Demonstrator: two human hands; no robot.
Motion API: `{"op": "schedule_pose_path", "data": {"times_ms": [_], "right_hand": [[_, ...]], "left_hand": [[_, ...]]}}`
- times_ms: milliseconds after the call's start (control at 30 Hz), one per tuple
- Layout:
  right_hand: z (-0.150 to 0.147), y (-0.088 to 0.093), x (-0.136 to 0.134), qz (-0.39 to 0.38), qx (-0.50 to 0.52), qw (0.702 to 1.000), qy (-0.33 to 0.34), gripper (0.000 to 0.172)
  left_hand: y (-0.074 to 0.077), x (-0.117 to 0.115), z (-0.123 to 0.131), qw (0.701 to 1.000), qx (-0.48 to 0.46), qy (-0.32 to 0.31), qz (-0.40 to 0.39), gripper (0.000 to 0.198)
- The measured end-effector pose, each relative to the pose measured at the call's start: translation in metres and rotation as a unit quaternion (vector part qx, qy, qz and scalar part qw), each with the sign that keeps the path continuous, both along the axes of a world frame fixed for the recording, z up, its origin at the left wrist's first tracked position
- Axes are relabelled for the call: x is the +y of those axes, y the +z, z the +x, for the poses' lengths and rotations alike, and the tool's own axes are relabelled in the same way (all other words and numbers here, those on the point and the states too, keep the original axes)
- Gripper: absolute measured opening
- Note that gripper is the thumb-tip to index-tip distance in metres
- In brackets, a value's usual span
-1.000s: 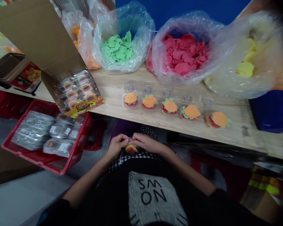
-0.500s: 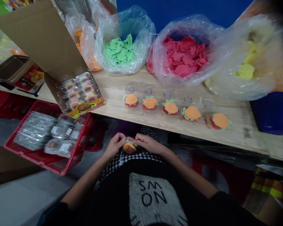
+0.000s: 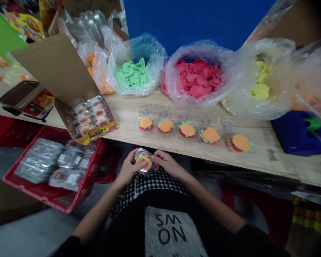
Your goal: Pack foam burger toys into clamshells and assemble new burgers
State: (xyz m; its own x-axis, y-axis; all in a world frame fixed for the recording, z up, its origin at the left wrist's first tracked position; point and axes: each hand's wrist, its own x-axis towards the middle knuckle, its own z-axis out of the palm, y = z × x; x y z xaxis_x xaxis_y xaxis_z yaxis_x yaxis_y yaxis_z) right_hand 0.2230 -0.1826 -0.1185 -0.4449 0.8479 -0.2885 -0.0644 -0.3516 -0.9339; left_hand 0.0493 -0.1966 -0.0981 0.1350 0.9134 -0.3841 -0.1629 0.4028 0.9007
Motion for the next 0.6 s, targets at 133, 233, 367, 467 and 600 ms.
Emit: {"op": "schedule_pose_path", "data": {"times_ms": [133,233,367,467,600], "right_hand": [[0.003,0.009,0.001,-0.001,0.019,0.999,-0.035,0.035],[0.007,0.012,0.001,0.012,0.024,0.997,-0.072,0.035],[0.011,0.015,0.003,-0.007,0.040,0.994,-0.102,0.034],[0.019,0.023,0.003,-0.011,0.025,0.993,-0.115,0.036],[0.060,0.039,0.008,0.053,-0.014,0.976,-0.211,0.034]], "left_hand": [[0.005,0.002,0.008,0.998,-0.052,0.019,-0.039,0.054],[0.012,0.004,0.013,0.994,-0.079,-0.002,-0.073,0.048],[0.023,0.014,0.019,0.989,-0.080,-0.049,-0.114,0.045],[0.034,0.021,0.030,0.988,-0.077,-0.065,-0.117,0.042],[0.052,0.032,0.050,0.990,-0.075,-0.060,-0.101,0.040]]}}
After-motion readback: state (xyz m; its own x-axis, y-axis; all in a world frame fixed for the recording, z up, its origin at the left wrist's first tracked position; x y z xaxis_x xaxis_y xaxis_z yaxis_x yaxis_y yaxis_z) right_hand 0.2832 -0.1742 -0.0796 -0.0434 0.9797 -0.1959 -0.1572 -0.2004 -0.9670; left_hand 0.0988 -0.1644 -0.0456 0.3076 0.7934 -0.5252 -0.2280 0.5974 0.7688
